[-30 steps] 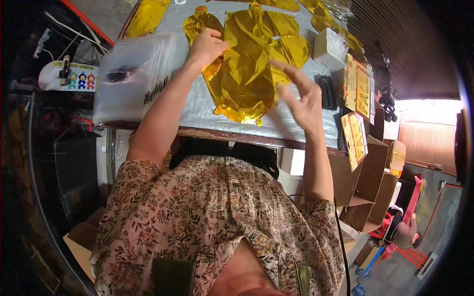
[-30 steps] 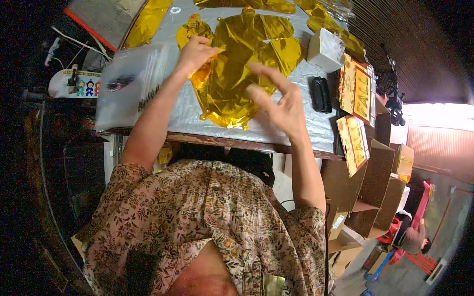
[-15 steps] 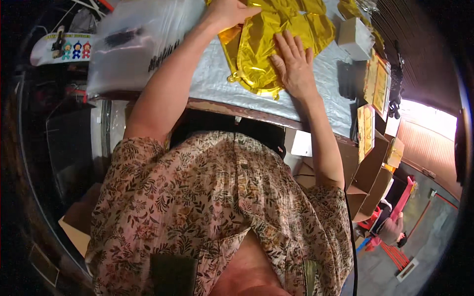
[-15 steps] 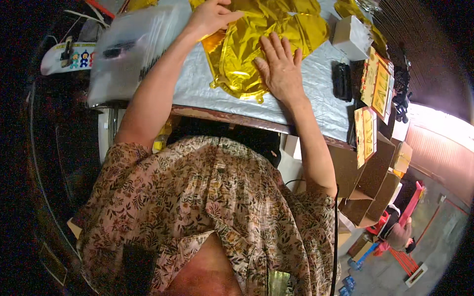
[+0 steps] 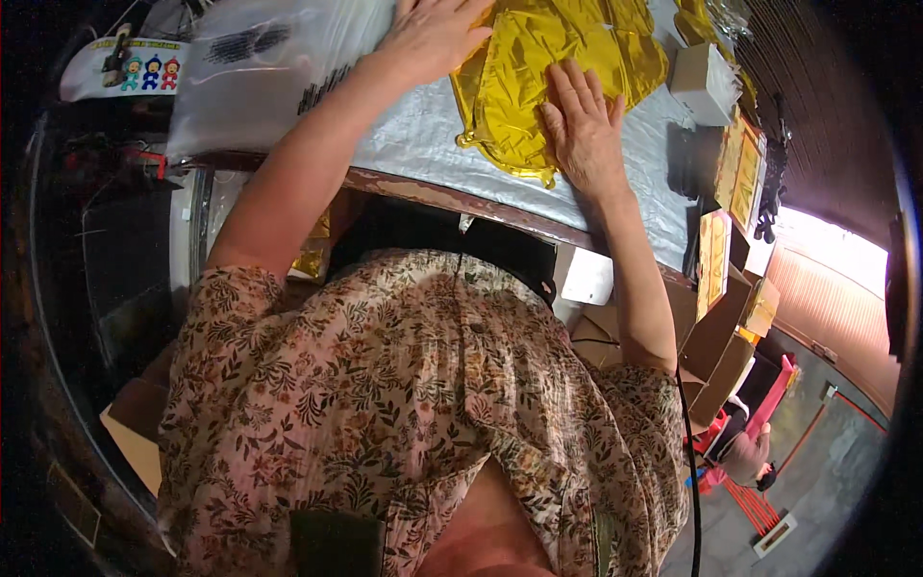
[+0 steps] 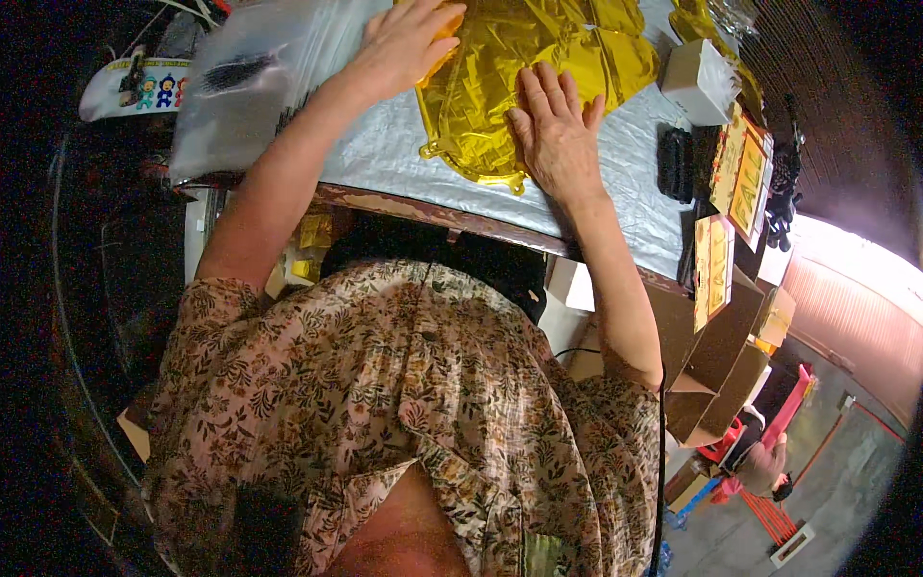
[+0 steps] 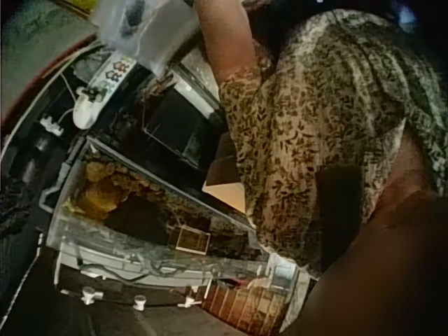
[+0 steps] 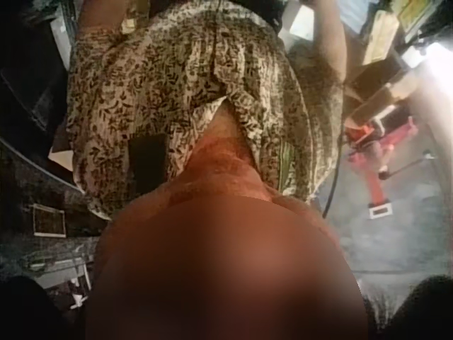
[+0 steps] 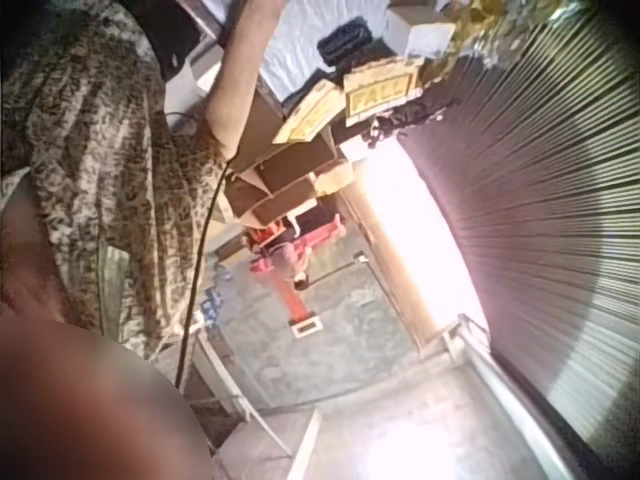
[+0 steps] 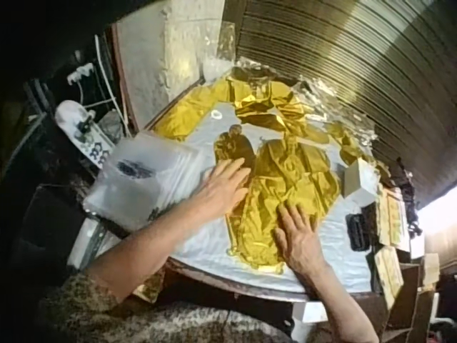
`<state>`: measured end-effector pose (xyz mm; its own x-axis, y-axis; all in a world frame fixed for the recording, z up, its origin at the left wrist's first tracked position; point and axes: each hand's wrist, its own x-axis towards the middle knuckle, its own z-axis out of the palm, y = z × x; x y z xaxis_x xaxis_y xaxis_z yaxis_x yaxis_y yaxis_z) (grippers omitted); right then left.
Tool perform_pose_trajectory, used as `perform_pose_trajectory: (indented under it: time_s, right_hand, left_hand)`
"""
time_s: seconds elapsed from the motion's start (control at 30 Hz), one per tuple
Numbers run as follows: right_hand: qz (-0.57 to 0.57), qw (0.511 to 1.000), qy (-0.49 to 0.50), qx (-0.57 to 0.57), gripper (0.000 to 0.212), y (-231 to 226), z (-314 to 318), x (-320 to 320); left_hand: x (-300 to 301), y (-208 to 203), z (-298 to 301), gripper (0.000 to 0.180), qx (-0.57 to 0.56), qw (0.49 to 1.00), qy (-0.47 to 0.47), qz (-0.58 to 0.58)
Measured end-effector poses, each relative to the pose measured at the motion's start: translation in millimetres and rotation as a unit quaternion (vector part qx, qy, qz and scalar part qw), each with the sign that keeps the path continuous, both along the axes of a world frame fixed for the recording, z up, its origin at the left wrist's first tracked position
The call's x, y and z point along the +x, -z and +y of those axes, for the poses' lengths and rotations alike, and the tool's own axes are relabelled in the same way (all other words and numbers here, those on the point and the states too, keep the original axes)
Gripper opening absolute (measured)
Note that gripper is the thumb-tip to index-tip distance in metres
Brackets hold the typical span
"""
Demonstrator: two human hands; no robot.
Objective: Folding and preparing gold foil balloons for packaging at a workstation.
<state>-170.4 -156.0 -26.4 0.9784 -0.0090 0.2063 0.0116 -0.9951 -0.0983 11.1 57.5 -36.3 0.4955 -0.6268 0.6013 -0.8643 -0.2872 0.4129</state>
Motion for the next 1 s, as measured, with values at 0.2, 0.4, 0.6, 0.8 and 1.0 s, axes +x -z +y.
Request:
perform_pose_trajectory:
  time_s: [0.2, 0.4, 0.6, 0.8, 1.0]
  right_hand:
    - [-0.015, 1.0, -0.003, 0.014, 0.055, -1.0, 5.0, -3.1]
    - [-0.014, 0.999, 0.001, 0.033, 0.055, -1.9, 10.6, -5.0]
    - [-0.008, 0.999, 0.009, 0.039, 0.056, -0.5, 9.2, -3.3]
    - [-0.016, 0.999, 0.012, 0.026, 0.05, -7.4, 16.3, -4.4]
    - [-0.003, 0.999, 0.022, 0.04, 0.052, -8.4, 17.8, -7.8]
  left_hand:
    - [-6.4, -18.9, -2.9, 0.056, 0.147, 0.984, -0.044, 0.094]
    - [-7.4, -29.7, -2.6, 0.054, 0.222, 0.964, -0.071, 0.132]
    - [-4.3, -27.9, -3.4, 0.053, 0.196, 0.971, -0.072, 0.118]
    - [9.1, 2.8, -7.8, 0.042, 0.053, 0.993, -0.099, -0.025]
    - [-5.8, -2.0, -14.6, 0.035, 0.027, 0.997, -0.003, 0.07]
